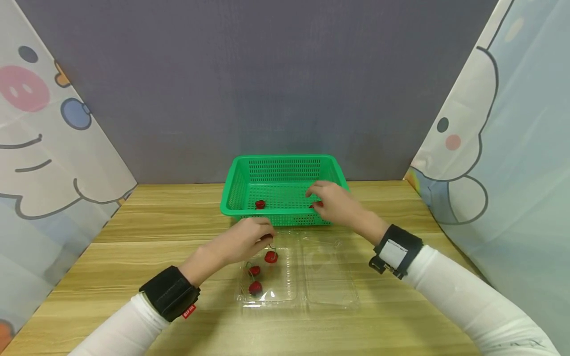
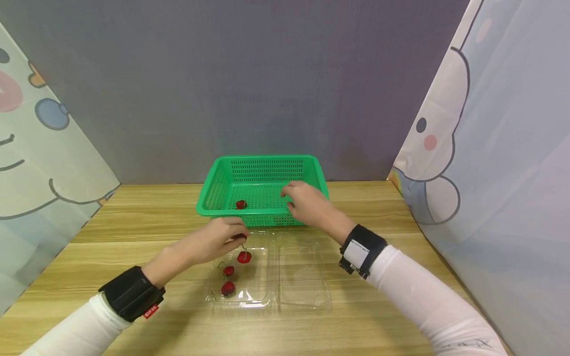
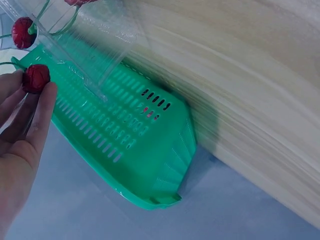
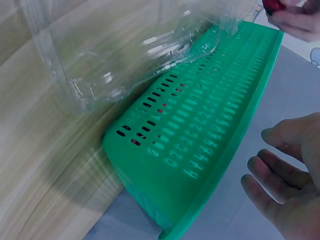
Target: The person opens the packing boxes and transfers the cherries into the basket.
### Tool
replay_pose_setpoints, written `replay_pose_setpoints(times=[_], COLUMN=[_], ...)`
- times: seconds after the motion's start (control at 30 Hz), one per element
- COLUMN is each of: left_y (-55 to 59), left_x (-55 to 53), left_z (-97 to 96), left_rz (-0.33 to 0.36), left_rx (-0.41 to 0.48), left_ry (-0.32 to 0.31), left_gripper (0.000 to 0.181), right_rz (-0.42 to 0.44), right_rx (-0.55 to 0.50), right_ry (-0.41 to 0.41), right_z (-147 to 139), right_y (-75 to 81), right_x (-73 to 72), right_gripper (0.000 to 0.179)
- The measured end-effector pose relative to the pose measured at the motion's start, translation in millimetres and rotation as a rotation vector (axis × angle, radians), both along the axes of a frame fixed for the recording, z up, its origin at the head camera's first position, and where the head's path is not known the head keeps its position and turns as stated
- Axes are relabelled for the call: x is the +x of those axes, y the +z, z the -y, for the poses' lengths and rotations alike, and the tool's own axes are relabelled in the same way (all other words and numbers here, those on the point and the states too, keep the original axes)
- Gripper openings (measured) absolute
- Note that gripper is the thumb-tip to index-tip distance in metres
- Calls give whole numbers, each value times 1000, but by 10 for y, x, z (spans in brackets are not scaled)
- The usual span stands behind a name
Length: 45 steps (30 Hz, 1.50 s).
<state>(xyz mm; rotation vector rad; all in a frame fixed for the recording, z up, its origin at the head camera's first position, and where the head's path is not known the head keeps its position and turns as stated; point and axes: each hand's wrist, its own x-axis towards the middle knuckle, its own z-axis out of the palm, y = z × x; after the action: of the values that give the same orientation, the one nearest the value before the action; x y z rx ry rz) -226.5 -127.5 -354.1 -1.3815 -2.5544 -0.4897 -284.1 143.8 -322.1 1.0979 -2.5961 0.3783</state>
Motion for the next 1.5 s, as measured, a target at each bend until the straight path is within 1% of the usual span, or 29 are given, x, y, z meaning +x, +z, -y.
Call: replay_pose_setpoints(times=[0.13,0.3,0.4,0.6,0.67,0.87,0.97,1.2,1.37,1.5], left_y=[38,82,100,114,118,121,117,99,118,115], left_x=[-25,-58,-73,-113,-128,-153,-162,-217,-246,-259], left_z=[7,30,44,61,68,93,102,139,160,172], left_rz=[-36,-69,-99,-158,-167,-169,-188,-296,-324,-334], left_rx=[34,57,75,145,159,165,187,279,311,317], left_ry=[-5,17,27,37,50,83,75,46,37,31], left_gripper=[8,10,11,13,14,16,16,16,18,21], right_rz=[-7,-24,-23,-13,-8,7,20,59,80,85], right_rx=[1,25,39,74,80,102,126,150,157,189], right_ry=[9,19,37,81,99,153,163,210,259,293], right_z=[16,37,58,124,148,235,278,378,461,528], right_y=[-41,-86,-107,-163,-186,-246,-265,-277,-325,-384], right_x=[53,138,195,294,321,406,459,587,648,691], right_gripper=[19,18,17,15,15,15,16,18,18,21])
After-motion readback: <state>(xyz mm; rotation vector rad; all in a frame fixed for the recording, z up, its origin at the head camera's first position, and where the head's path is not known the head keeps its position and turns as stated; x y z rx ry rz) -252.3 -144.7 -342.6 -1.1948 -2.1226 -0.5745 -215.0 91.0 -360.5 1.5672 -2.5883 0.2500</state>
